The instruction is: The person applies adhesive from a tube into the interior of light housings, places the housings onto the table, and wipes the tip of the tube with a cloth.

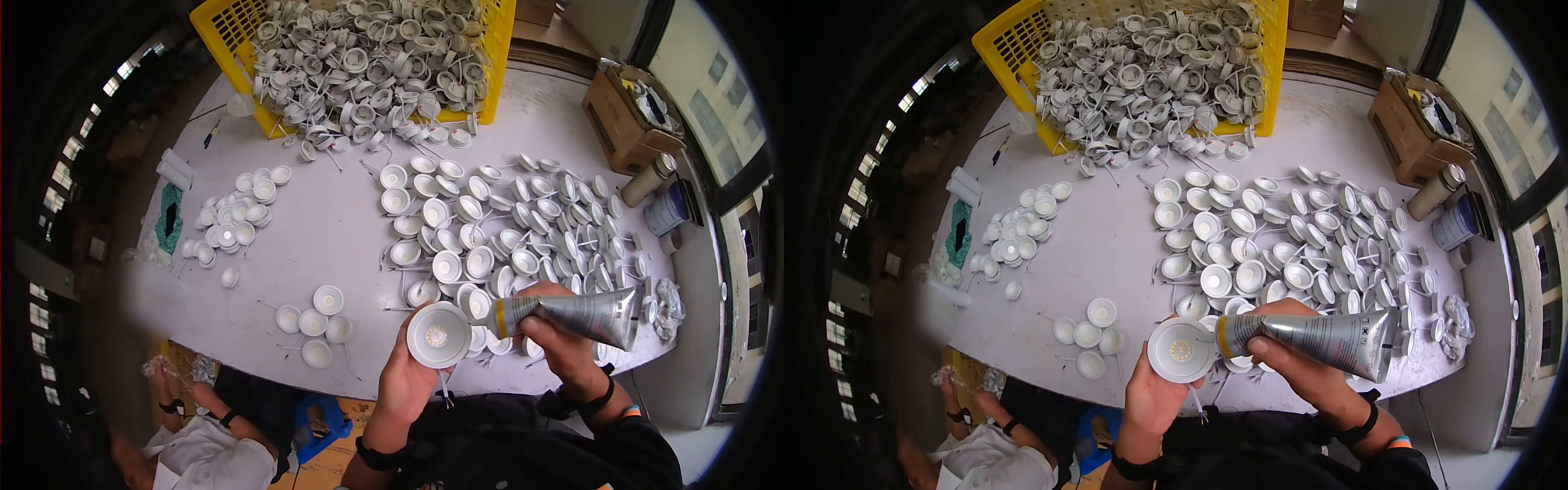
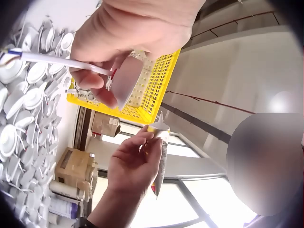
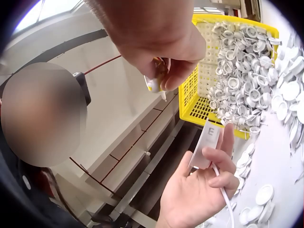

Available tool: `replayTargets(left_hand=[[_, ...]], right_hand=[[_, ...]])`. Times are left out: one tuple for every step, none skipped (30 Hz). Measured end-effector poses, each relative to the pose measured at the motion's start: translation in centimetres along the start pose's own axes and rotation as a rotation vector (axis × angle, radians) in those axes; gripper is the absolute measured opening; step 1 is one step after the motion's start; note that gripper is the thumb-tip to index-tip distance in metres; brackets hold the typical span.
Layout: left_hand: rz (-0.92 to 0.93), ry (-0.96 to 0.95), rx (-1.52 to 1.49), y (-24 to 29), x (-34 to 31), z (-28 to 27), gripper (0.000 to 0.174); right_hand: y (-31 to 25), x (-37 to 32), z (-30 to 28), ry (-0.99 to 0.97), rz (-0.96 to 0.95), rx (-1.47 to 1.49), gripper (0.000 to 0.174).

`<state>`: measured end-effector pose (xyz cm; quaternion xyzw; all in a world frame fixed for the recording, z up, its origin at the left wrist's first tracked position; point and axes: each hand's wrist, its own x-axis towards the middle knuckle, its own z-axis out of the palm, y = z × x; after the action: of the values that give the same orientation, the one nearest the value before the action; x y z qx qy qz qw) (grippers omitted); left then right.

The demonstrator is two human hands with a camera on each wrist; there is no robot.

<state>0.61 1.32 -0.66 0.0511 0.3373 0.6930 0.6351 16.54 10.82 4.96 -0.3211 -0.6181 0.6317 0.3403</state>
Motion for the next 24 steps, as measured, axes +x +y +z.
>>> replayTargets(left_hand=[[-0.009,-0.091,-0.007,0.0,0.0,-0.1,0.043],[-0.015,-0.182,-0.013,-0.1,0.0,-0.2,0.042],[-0.018,-0.179,-0.019,-0.2,-0.1,0.3,0.042],[-0.004,-0.188,-0.027,-0.2,-0.2,1.0,0.042],[0.011,-0.198,-0.034,-0.3,-0.2,1.4,0.042],[0.008,-0.198,-0.037,-0.4,-0.1,1.3,0.042],[-0.01,-0.258,-0.098,-0.5,0.0,1.2,0.042],[-0.027,-0.32,-0.159,-0.6,-0.1,1.1,0.042],[-0.028,-0.319,-0.158,-0.7,-0.1,1.1,0.042],[-0.037,-0.337,-0.179,-0.8,-0.1,1.0,0.043],[-0.048,-0.353,-0.199,-0.8,-0.1,1.0,0.043],[-0.05,-0.351,-0.199,-0.8,-0.1,1.1,0.043],[-0.06,-0.362,-0.192,-0.8,-0.1,1.2,0.044],[-0.07,-0.372,-0.185,-0.7,-0.2,1.3,0.045],[-0.07,-0.371,-0.185,-0.8,-0.2,1.4,0.045],[-0.062,-0.376,-0.169,-0.8,-0.2,1.4,0.045],[-0.053,-0.38,-0.153,-0.8,-0.3,1.5,0.045],[-0.052,-0.379,-0.154,-0.8,-0.3,1.5,0.045],[-0.047,-0.385,-0.165,-0.9,-0.3,1.5,0.045],[-0.042,-0.392,-0.175,-0.9,-0.3,1.5,0.045],[-0.041,-0.391,-0.176,-1.0,-0.3,1.5,0.045],[-0.039,-0.386,-0.176,-1.0,-0.3,1.5,0.045],[-0.037,-0.382,-0.176,-1.0,-0.3,1.5,0.045],[-0.037,-0.381,-0.177,-1.0,-0.4,1.5,0.045]], right_hand=[[-0.4,0.1,-0.2,-0.032,-0.064,-0.164,0.024],[-1.0,0.3,-0.1,-0.006,-0.079,-0.235,0.021],[-1.3,0.5,0.0,-0.007,-0.074,-0.238,0.021],[-1.5,0.7,0.0,-0.013,-0.155,-0.322,0.021],[-1.7,0.9,0.0,-0.019,-0.239,-0.406,0.02],[-2.0,1.0,0.0,-0.019,-0.235,-0.408,0.02],[-2.3,1.1,0.0,-0.036,-0.243,-0.439,0.019],[-2.5,1.2,0.1,-0.053,-0.252,-0.469,0.02],[-2.7,1.3,0.1,-0.052,-0.251,-0.469,0.02],[-2.8,1.3,0.2,-0.068,-0.252,-0.481,0.019],[-2.8,1.4,0.2,-0.083,-0.251,-0.492,0.019],[-2.8,1.4,0.2,-0.082,-0.248,-0.491,0.019],[-2.7,1.5,0.2,-0.084,-0.271,-0.507,0.019],[-2.7,1.6,0.2,-0.087,-0.294,-0.522,0.02],[-2.8,1.6,0.3,-0.087,-0.294,-0.522,0.02],[-3.0,1.5,0.3,-0.089,-0.26,-0.494,0.02],[-3.1,1.5,0.3,-0.091,-0.227,-0.465,0.021],[-3.1,1.6,0.3,-0.092,-0.226,-0.465,0.021],[-3.1,1.7,0.3,-0.099,-0.252,-0.495,0.022],[-3.0,1.7,0.2,-0.106,-0.279,-0.524,0.022],[-3.1,1.7,0.3,-0.108,-0.279,-0.524,0.022],[-3.3,1.6,0.4,-0.101,-0.255,-0.493,0.022],[-3.4,1.5,0.4,-0.094,-0.231,-0.461,0.021],[-3.4,1.6,0.4,-0.095,-0.231,-0.461,0.021]])
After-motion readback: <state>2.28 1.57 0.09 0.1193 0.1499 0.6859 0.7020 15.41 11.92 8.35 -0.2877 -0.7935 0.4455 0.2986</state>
